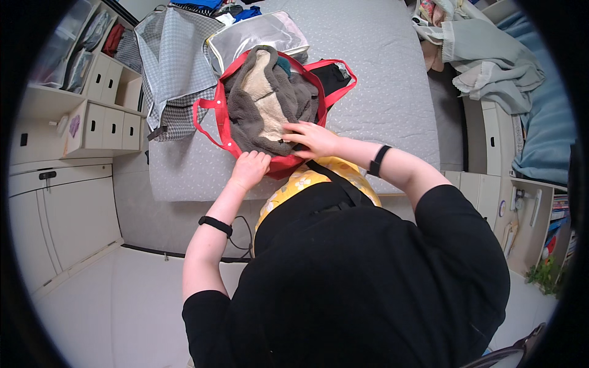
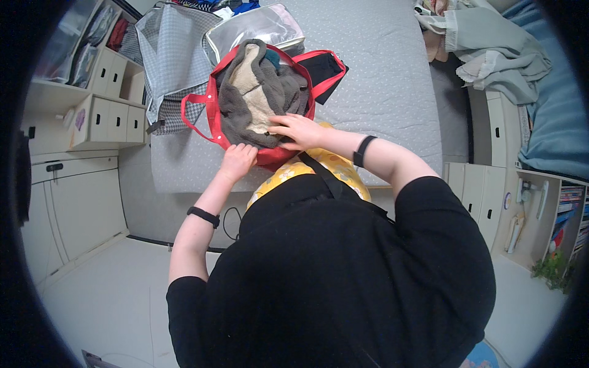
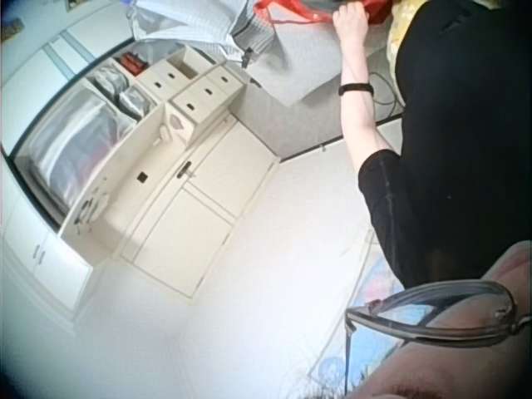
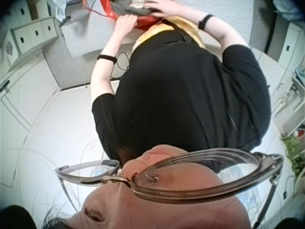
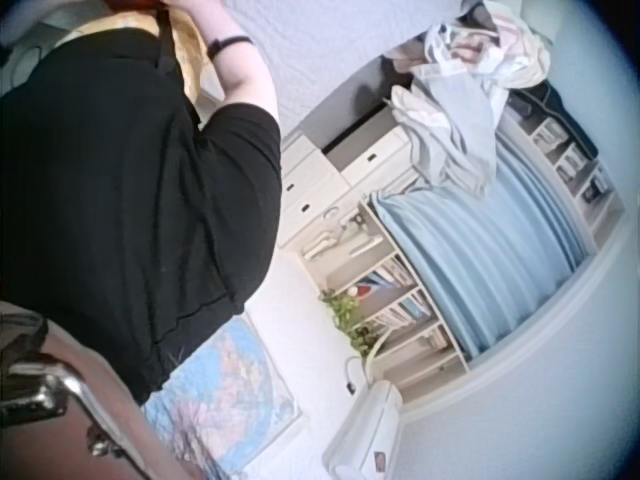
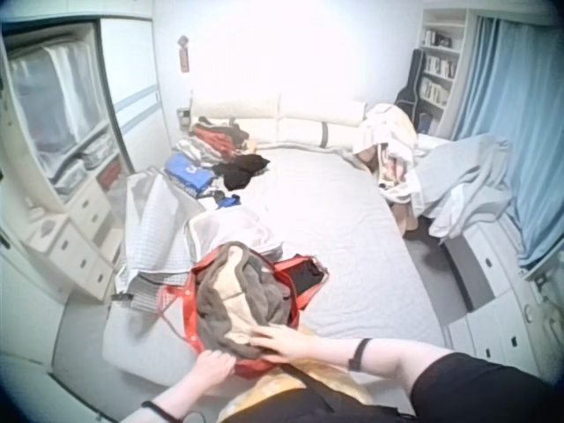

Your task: The person packs folded clothes into a red reusable bag, then places the bag into a wardrobe. They also place a mesh storage bag into the wardrobe and begin packing a patterned fabric bag with folded clothes.

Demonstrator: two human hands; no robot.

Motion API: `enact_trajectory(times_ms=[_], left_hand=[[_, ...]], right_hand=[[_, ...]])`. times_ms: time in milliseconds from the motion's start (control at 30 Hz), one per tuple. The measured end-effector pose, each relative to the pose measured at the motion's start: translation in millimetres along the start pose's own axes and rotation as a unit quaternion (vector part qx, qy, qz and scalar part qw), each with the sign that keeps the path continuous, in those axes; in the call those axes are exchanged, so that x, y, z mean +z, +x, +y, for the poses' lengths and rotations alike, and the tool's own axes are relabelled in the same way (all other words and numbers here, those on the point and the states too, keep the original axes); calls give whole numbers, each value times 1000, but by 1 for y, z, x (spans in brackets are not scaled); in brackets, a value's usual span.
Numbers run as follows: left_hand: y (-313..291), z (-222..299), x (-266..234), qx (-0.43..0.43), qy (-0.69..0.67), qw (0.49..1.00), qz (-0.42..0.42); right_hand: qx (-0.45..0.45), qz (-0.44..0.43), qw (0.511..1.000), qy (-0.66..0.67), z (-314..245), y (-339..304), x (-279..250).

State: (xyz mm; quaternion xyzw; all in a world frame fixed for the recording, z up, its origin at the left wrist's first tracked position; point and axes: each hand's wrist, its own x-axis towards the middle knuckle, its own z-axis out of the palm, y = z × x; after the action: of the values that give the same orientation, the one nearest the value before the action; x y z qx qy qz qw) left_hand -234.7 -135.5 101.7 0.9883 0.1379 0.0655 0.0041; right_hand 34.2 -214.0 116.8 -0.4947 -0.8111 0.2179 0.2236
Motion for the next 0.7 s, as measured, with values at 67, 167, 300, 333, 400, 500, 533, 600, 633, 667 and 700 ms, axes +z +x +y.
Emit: enact_trajectory(times_ms=[67, 167, 300, 333, 400, 500, 533, 600, 633, 667, 700], left_hand=[[4, -5, -2, -11, -5, 1000, -8], [9, -8, -5, -3, -37, 998, -60], [9, -7, -9, 23, -61, 996, -59], [8, -6, -10, 24, -56, 997, -55], [6, -4, -11, 26, -46, 998, -31], [-2, -4, -16, 51, -23, 997, 54], [-5, -4, -18, 53, -44, 997, 41], [-10, -7, -28, 57, -79, 995, 1], [-10, -7, -33, 63, -103, 993, -4], [-9, -7, -40, 64, -124, 990, -14], [-5, -8, -47, 63, -136, 988, -39]], right_hand=[[-44, -33, 991, -118, 8, -28, -10], [-47, -91, 968, -229, 17, -39, -5], [-90, -93, 953, -275, 21, -26, 0], [-111, -88, 956, -256, 21, -25, -1], [-69, -103, 965, -229, 20, -30, -10], [-20, -123, 973, -197, 18, -53, -29], [-29, -88, 980, -177, 17, -56, -30], [-14, -73, 988, -139, 14, -56, -33], [11, -102, 984, -143, 13, -52, -33], [35, -150, 979, -137, 12, -45, -34], [42, -173, 976, -124, 11, -39, -37]])
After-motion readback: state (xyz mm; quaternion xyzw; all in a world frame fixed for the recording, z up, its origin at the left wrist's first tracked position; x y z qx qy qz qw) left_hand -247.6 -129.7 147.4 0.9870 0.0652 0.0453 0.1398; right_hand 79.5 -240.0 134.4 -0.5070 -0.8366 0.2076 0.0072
